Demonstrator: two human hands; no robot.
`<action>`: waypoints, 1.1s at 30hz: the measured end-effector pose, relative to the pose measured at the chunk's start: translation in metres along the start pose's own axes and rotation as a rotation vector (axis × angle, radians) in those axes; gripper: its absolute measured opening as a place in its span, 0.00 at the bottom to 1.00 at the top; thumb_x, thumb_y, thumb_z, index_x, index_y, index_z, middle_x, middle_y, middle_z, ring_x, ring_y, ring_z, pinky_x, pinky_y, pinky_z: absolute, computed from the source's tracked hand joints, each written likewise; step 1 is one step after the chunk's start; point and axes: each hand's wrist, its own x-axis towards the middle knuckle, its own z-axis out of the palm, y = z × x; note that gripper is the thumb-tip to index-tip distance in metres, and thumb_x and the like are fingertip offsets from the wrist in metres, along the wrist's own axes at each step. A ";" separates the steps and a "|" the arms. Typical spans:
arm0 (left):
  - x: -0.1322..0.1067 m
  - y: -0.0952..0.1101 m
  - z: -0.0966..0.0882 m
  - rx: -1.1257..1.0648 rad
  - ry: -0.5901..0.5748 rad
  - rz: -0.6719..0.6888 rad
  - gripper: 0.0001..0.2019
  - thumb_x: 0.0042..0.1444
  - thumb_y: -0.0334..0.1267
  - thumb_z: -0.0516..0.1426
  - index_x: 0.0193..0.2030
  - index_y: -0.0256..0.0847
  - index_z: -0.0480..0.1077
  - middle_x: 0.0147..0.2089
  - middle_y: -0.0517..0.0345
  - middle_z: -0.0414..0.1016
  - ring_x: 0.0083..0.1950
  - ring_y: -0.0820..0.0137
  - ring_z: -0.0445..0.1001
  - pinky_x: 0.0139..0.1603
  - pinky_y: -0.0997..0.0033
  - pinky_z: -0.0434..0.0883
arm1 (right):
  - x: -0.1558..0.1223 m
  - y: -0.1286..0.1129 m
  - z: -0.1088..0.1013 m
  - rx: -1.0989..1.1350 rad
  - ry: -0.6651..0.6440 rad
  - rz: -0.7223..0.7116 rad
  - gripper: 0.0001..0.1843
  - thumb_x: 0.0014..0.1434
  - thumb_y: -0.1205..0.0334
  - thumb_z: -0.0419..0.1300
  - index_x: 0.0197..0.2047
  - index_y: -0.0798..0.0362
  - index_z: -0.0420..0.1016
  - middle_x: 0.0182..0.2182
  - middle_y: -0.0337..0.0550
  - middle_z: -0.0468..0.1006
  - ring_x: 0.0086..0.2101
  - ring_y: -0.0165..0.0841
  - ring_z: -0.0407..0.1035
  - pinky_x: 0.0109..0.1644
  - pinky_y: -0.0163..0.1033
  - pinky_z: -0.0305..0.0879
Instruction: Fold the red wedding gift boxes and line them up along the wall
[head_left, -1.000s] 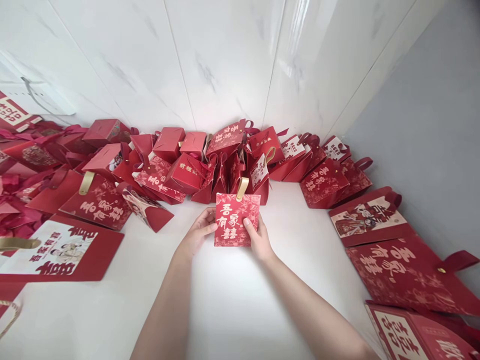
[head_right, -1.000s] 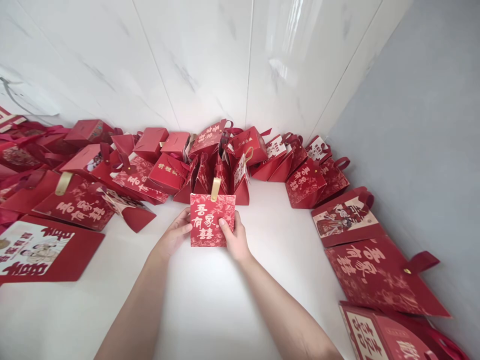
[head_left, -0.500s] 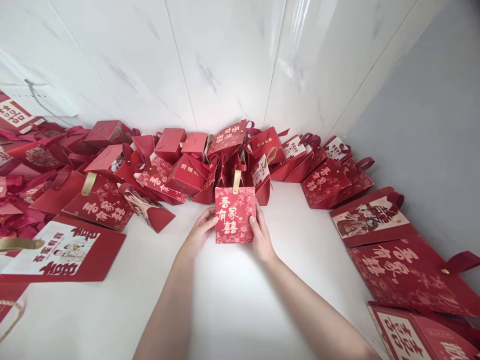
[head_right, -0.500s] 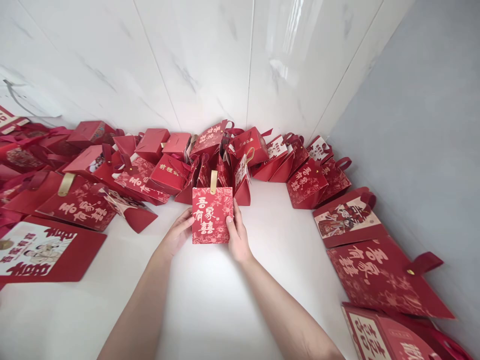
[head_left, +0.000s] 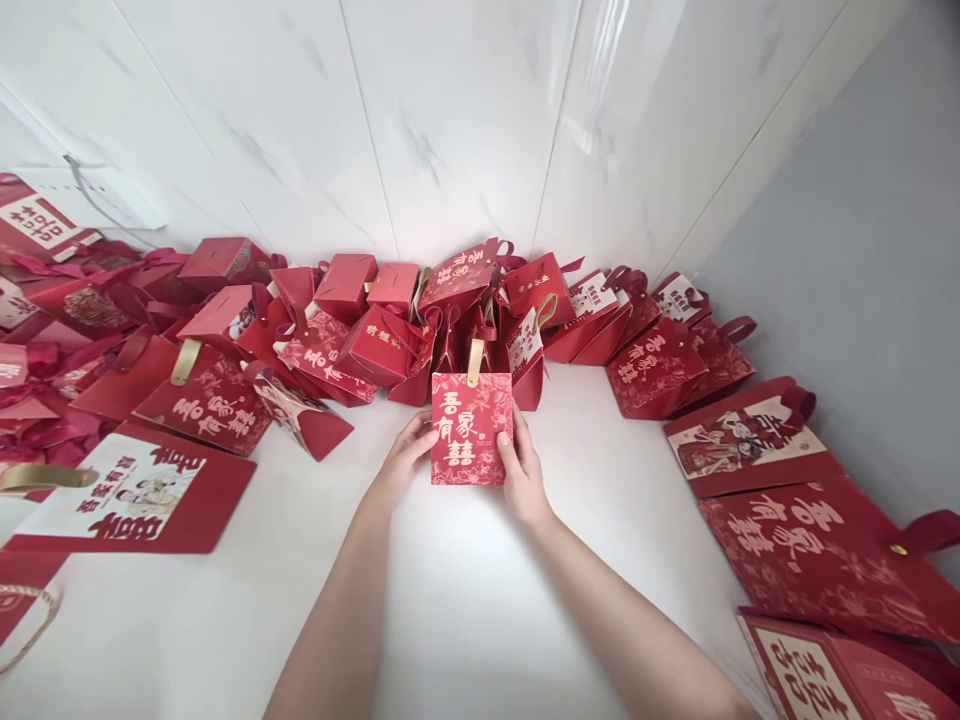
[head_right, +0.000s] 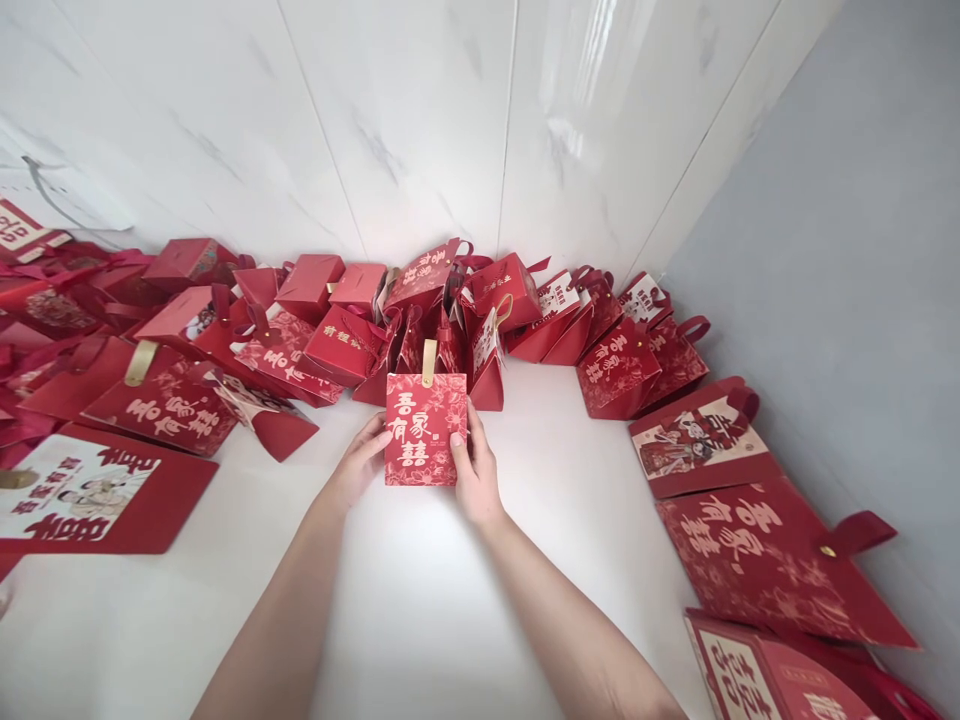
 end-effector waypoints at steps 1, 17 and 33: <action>-0.001 -0.001 0.001 0.021 0.017 0.010 0.18 0.55 0.41 0.61 0.53 0.44 0.71 0.55 0.52 0.75 0.52 0.60 0.75 0.51 0.65 0.71 | -0.002 0.000 0.000 -0.028 -0.007 -0.022 0.31 0.67 0.49 0.51 0.70 0.42 0.50 0.68 0.40 0.55 0.66 0.39 0.52 0.70 0.51 0.50; -0.005 -0.008 0.023 -0.492 0.328 0.105 0.20 0.57 0.54 0.55 0.52 0.47 0.72 0.54 0.58 0.77 0.55 0.60 0.74 0.53 0.62 0.73 | -0.009 0.002 -0.004 0.029 -0.183 -0.143 0.34 0.62 0.35 0.46 0.62 0.48 0.59 0.55 0.51 0.68 0.44 0.42 0.70 0.46 0.48 0.68; 0.001 -0.014 0.007 -0.410 0.141 -0.044 0.22 0.49 0.36 0.65 0.52 0.44 0.72 0.50 0.57 0.78 0.50 0.65 0.76 0.51 0.66 0.73 | -0.014 -0.010 0.002 -0.098 0.010 0.017 0.31 0.67 0.43 0.43 0.66 0.51 0.50 0.50 0.49 0.76 0.52 0.42 0.70 0.55 0.48 0.64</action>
